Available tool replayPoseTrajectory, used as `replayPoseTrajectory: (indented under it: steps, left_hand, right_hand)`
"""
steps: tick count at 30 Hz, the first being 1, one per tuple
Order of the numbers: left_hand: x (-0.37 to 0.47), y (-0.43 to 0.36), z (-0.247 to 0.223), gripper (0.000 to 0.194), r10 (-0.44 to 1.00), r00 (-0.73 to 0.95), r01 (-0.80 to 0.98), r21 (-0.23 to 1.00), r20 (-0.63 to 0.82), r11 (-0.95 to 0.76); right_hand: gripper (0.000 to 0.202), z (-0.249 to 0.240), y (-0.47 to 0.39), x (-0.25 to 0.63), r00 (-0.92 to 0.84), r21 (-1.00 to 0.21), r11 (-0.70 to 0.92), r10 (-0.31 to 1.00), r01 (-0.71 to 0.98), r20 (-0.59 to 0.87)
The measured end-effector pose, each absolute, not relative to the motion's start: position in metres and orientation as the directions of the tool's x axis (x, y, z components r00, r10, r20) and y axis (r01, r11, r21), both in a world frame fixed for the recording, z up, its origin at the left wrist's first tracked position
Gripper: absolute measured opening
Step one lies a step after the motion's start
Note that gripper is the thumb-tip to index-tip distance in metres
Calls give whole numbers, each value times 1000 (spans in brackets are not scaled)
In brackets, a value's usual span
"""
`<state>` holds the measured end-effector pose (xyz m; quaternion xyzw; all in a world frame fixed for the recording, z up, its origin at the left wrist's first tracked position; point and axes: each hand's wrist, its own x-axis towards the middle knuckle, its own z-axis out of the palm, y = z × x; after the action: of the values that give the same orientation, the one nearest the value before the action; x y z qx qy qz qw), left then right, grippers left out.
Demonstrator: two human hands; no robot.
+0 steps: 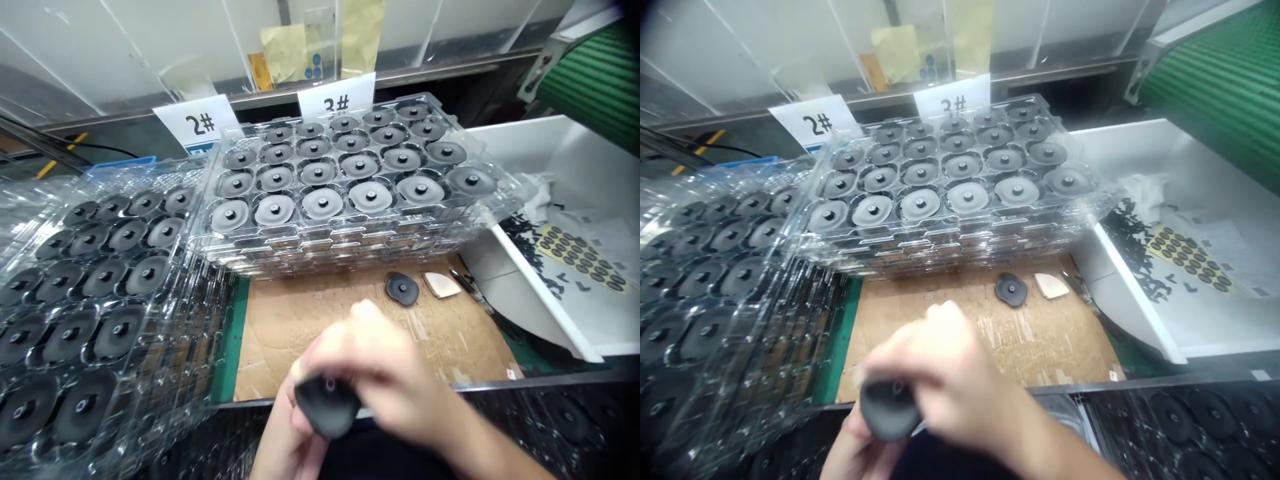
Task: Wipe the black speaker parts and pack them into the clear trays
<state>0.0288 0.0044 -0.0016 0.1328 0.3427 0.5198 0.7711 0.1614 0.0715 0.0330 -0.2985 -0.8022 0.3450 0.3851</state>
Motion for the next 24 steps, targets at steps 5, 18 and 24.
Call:
replayPoseTrajectory:
  steps: [5, 18, 24]
  left_hand:
    - [19, -4, -8, 55, 854, 105, -832, 425, -510, 356]
    - [16, -1, -22, 41, 832, 71, -889, 343, -550, 302]
    - [24, -6, -15, 58, 846, 32, -829, 458, -533, 320]
  right_hand:
    - [17, -34, 75, 182, -295, -871, 189, 954, 453, 53]
    - [18, -42, 43, 179, -204, -873, 79, 979, 482, -24]
    - [22, 40, 51, 148, -457, -922, 319, 869, 220, 192]
